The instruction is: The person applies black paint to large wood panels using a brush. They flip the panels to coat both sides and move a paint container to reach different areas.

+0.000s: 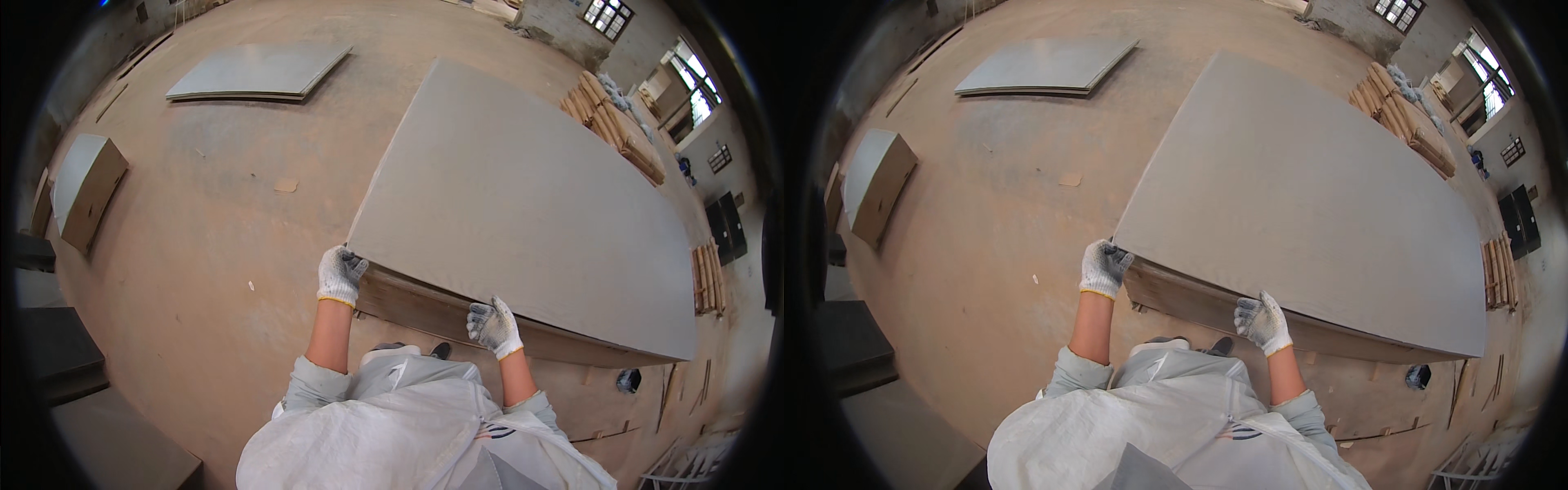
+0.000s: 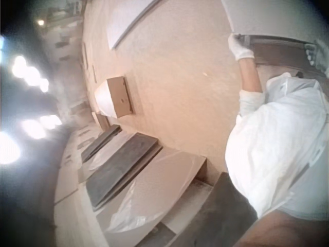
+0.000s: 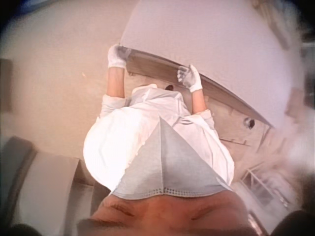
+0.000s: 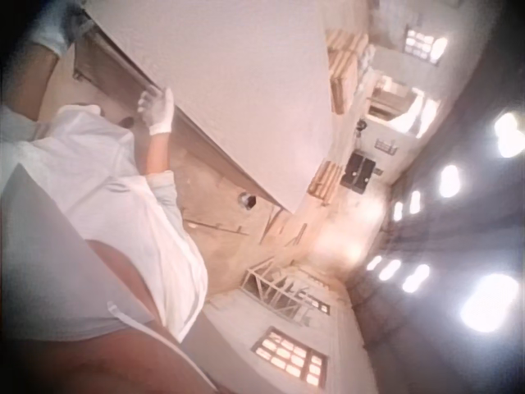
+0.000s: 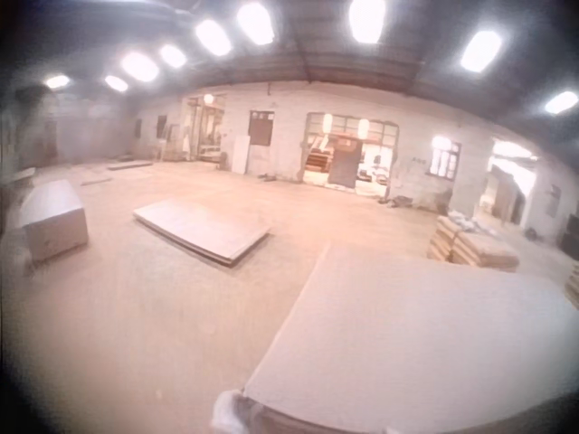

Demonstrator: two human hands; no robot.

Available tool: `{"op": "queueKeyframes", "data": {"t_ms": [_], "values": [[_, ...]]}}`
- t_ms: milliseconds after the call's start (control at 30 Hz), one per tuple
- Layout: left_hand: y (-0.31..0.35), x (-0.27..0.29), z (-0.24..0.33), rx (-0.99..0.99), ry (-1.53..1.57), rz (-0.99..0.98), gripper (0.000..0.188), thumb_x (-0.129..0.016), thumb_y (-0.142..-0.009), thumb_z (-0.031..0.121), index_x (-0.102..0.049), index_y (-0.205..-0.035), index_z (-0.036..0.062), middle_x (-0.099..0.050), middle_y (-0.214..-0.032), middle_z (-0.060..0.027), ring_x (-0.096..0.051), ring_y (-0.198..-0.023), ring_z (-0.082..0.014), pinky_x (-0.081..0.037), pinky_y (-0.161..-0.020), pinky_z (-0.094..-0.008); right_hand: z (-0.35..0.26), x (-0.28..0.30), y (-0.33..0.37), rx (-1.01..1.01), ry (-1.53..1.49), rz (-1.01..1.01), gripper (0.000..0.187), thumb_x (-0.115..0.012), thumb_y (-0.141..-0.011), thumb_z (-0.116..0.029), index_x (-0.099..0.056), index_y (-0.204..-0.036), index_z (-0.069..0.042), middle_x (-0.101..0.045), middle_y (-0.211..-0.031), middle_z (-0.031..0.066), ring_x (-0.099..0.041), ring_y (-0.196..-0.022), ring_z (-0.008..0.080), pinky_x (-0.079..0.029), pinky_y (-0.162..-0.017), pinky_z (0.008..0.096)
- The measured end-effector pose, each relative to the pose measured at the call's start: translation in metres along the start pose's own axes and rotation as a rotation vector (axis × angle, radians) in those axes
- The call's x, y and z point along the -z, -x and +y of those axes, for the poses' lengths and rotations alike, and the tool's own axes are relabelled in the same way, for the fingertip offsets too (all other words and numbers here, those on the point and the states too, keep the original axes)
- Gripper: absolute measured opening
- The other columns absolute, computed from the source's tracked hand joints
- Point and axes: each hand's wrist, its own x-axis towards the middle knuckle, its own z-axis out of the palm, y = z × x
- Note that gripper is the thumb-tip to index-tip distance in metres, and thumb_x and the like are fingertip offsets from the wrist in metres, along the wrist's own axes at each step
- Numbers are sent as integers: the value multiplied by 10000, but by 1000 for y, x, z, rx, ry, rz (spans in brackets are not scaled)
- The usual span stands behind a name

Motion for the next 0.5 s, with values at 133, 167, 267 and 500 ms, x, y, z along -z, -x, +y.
{"op": "queueKeyframes", "data": {"t_ms": [133, 167, 267, 500], "values": [[28, -25, 12, 0, 99, -173, 320, -519, -830, 82, -644, -1111, -9, -694, -1134, -170, -676, -1046, -352, -574, -934, -465, -5, -27, -4, 199, -89, -64, 673, -567, -976, -659, -593, -1364, -110, -686, -1184, 174, -653, -1004, 357, -546, -788, 483], [36, -29, 16, -20, 81, -179, 343, -518, -833, 79, -641, -1138, -18, -693, -1144, -172, -675, -1046, -354, -572, -943, -467, -9, -33, -9, 304, -182, 53, 644, -591, -971, -643, -599, -1358, -129, -689, -1185, 154, -649, -1008, 351, -543, -799, 483], [24, -4, 12, -41, 20, -237, 463, -529, -835, 78, -615, -1272, -48, -691, -1222, -196, -677, -1109, -381, -559, -1012, -490, -9, -39, -25, 532, -269, 397, 525, -686, -955, -561, -624, -1319, -188, -696, -1229, 70, -648, -1045, 317, -549, -808, 469], [29, 15, -58, 1, 322, -522, 695, -531, -849, 73, -446, -1536, 11, -509, -1555, -164, -469, -1452, -366, -364, -1229, -560, 3, -2, -42, 548, -197, 410, 460, -648, -986, -558, -632, -1281, -205, -698, -1234, 62, -667, -1070, 301, -579, -737, 439]]}}
